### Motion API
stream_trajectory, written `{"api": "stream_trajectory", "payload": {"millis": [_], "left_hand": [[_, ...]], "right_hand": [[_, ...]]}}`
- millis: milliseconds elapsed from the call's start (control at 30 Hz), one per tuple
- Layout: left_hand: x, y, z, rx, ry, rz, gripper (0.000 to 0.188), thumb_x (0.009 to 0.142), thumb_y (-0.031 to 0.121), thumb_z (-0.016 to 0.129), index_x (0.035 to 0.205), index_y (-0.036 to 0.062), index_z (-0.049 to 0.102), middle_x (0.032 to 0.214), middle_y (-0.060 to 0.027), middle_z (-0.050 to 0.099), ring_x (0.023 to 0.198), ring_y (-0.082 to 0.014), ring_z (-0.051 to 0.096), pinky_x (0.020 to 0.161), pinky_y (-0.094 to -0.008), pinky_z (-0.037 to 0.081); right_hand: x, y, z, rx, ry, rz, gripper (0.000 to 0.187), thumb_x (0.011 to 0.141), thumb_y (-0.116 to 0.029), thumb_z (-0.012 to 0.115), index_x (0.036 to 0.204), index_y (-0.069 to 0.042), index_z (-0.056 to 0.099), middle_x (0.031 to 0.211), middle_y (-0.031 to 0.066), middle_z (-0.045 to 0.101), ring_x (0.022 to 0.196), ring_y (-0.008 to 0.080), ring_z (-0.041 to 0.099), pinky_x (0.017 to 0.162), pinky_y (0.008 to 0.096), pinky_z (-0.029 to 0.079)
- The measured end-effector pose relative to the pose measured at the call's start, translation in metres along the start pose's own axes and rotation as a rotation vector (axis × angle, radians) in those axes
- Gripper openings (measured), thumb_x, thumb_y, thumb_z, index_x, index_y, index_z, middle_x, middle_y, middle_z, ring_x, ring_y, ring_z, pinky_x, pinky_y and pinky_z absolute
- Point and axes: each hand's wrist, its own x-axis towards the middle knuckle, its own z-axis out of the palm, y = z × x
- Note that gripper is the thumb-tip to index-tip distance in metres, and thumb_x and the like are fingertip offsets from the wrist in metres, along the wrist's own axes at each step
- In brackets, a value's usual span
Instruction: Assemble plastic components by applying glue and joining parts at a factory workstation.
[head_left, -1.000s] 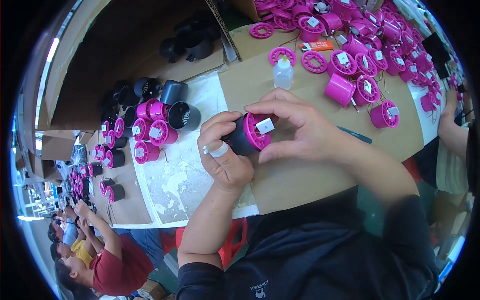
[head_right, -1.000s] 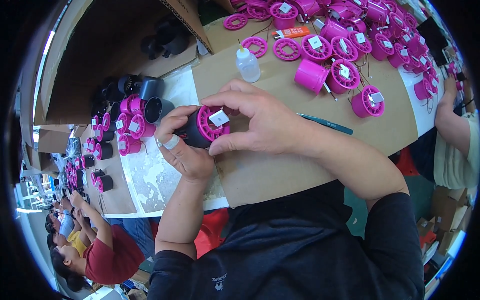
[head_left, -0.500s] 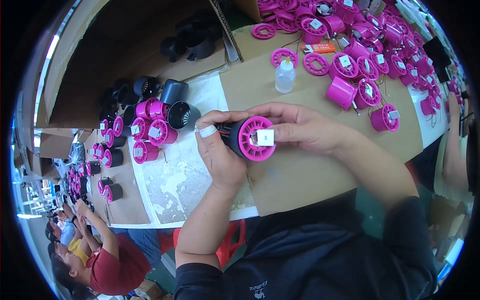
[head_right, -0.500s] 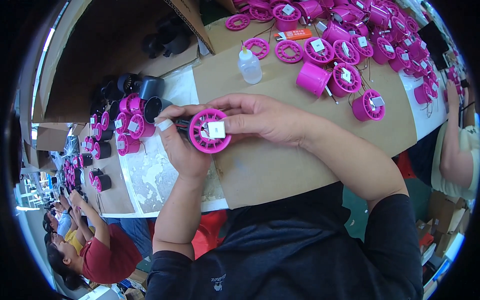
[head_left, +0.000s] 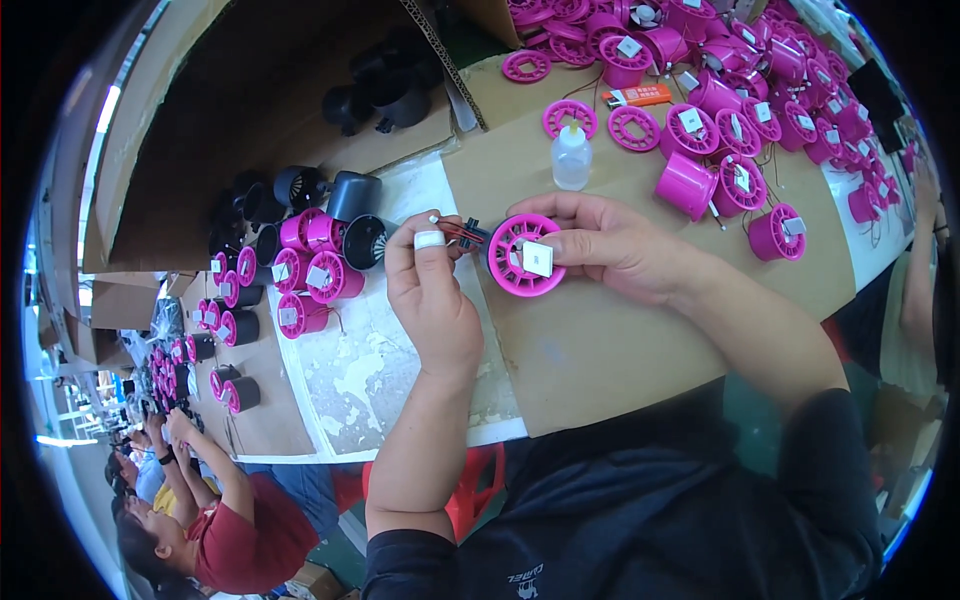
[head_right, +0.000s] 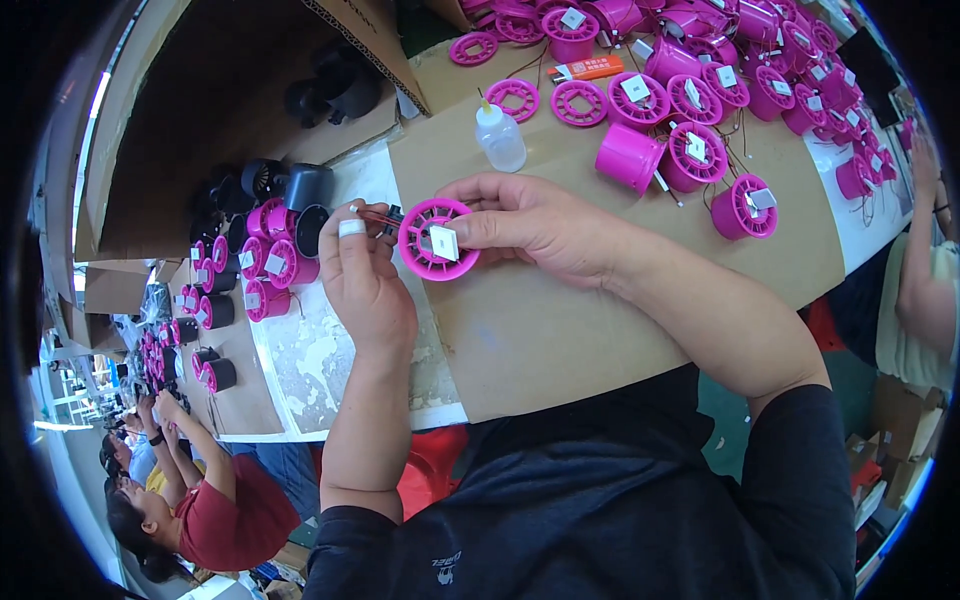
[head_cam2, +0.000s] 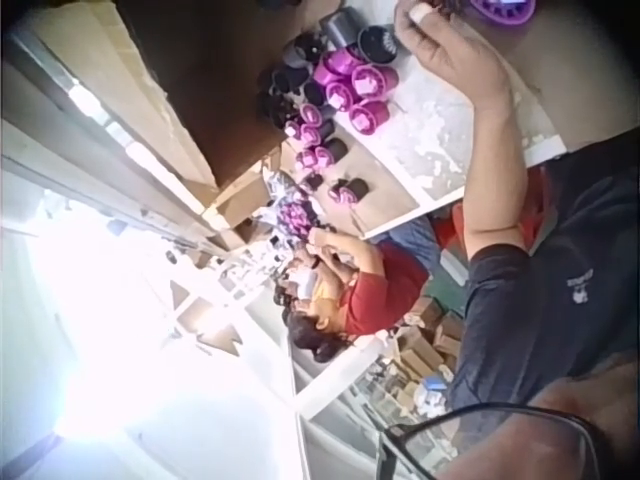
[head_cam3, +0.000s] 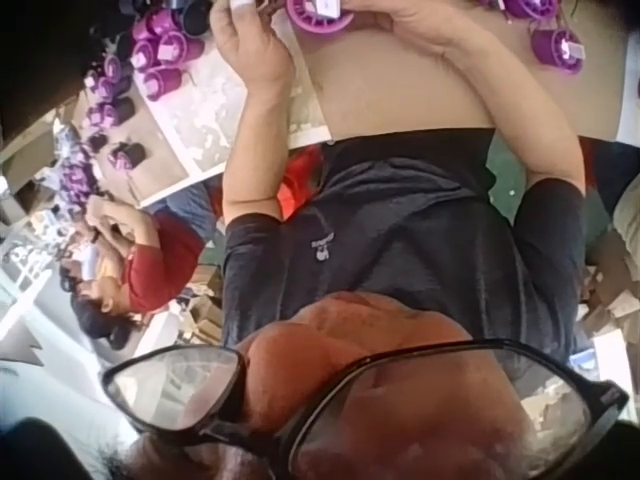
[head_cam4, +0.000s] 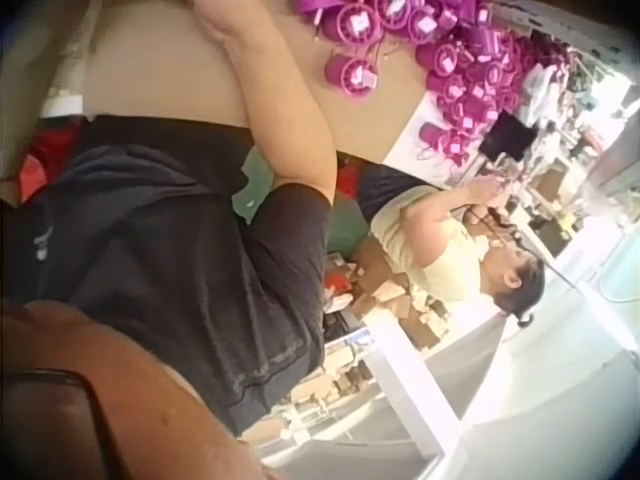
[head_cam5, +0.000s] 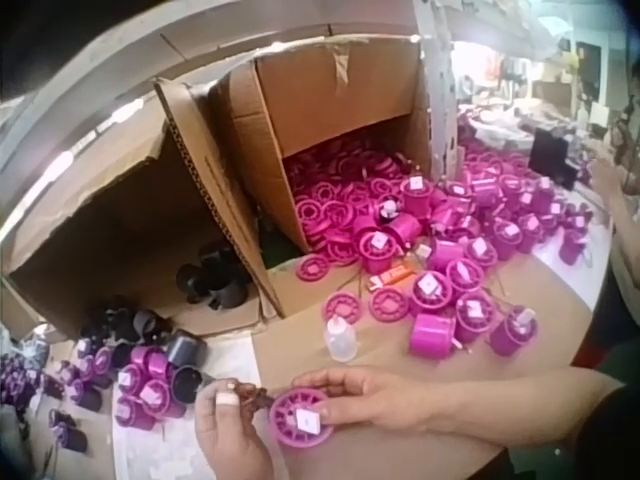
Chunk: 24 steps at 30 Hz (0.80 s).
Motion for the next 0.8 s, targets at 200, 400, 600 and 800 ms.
{"api": "stream_trajectory", "payload": {"millis": [200,400,600,800], "left_hand": [[0.004,0.004,-0.006,0.078,0.041,0.017,0.021,0.109,0.015,0.047,0.123,0.0018,0.055,0.104,-0.0106,0.063,0.094,-0.0181,0.060,0.086,-0.0305,0.050],[0.007,0.006,-0.007,0.008,0.004,0.052,0.022,0.109,0.015,0.048,0.124,0.0014,0.055,0.100,-0.0091,0.062,0.092,-0.0177,0.060,0.084,-0.0305,0.051],[0.006,0.010,-0.002,-0.184,-0.068,-0.126,0.024,0.109,0.016,0.048,0.126,0.0010,0.055,0.103,-0.0098,0.062,0.092,-0.0173,0.060,0.085,-0.0309,0.051],[0.003,0.006,-0.008,0.286,-0.203,-0.040,0.033,0.108,0.020,0.048,0.134,-0.0004,0.052,0.119,-0.0134,0.060,0.103,-0.0172,0.058,0.091,-0.0307,0.047]], "right_hand": [[-0.004,-0.006,0.000,-0.124,-0.005,0.000,0.051,0.095,-0.009,0.069,0.141,0.000,0.050,0.125,0.0139,0.065,0.109,0.0190,0.067,0.097,0.0292,0.055],[-0.004,-0.007,0.002,-0.164,0.004,0.012,0.050,0.095,-0.010,0.069,0.140,0.000,0.051,0.123,0.0139,0.065,0.106,0.0182,0.067,0.096,0.0286,0.055],[-0.002,-0.003,-0.005,-0.051,0.037,-0.022,0.048,0.095,-0.011,0.069,0.139,0.001,0.052,0.123,0.0137,0.065,0.105,0.0180,0.067,0.096,0.0280,0.055],[-0.003,-0.007,-0.001,-0.126,0.010,-0.024,0.051,0.095,-0.010,0.069,0.142,0.001,0.050,0.127,0.0148,0.064,0.109,0.0183,0.066,0.097,0.0283,0.055]]}}
